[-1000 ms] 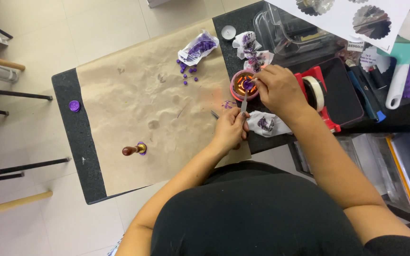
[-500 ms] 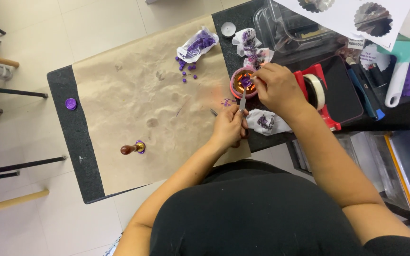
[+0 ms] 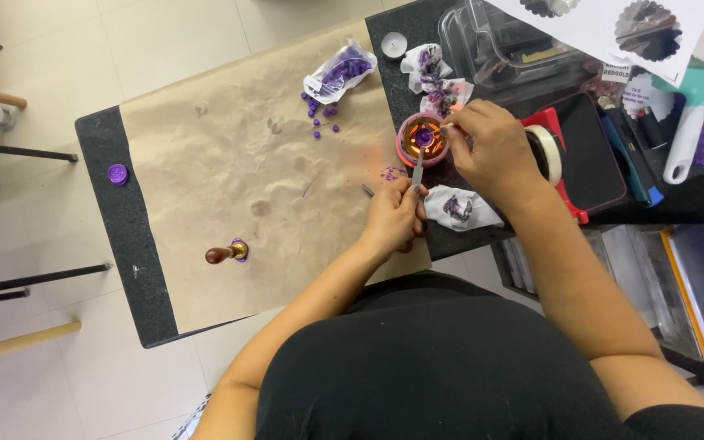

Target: Melting wax beads in a spoon and using a metal stamp to create decorative seals.

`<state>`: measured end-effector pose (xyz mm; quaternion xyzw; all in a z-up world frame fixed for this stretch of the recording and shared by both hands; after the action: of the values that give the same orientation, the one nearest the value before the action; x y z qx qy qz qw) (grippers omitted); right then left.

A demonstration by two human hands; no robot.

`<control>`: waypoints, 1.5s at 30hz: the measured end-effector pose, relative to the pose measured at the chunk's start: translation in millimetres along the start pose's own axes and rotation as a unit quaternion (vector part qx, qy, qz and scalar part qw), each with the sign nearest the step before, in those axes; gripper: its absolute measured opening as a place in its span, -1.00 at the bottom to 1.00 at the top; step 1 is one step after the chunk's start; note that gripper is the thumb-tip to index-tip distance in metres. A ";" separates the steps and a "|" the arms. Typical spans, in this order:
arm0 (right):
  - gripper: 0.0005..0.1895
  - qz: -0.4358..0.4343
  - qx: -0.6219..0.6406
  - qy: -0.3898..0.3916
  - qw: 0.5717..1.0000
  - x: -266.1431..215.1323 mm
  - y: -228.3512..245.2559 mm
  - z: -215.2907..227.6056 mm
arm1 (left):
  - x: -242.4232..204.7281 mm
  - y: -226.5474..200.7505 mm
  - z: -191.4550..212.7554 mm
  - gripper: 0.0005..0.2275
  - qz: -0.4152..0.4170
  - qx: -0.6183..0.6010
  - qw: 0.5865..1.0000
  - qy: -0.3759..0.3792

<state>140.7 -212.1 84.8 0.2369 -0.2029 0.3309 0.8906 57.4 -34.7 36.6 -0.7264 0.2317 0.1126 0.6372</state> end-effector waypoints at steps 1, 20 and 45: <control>-0.93 0.000 0.000 0.000 1.000 -0.3 -0.9 -1.7 | -0.6 -0.3 -0.7 -0.79 0.000 0.000 1.000 0.000; -0.92 0.006 -0.021 0.024 0.999 -11.4 -17.4 -27.0 | 3.2 2.9 -1.6 -0.78 -0.015 -0.008 1.000 -0.003; -0.87 -0.008 0.005 -0.003 1.000 -2.1 -5.5 -6.2 | 7.9 2.8 0.4 -0.78 -0.017 -0.006 1.000 -0.003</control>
<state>144.3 -213.3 77.1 0.2439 -0.2025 0.3241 0.8913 62.9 -36.0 30.4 -0.7336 0.2169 0.1058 0.6353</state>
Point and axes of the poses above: each hand's wrist, its own x-axis towards the middle knuckle, its own z-axis out of the back of the hand, y = z × x, the point moved 2 cm from there along x, towards the middle knuckle, and after that the axes turned 9 degrees about z, right-handed, at the moved point
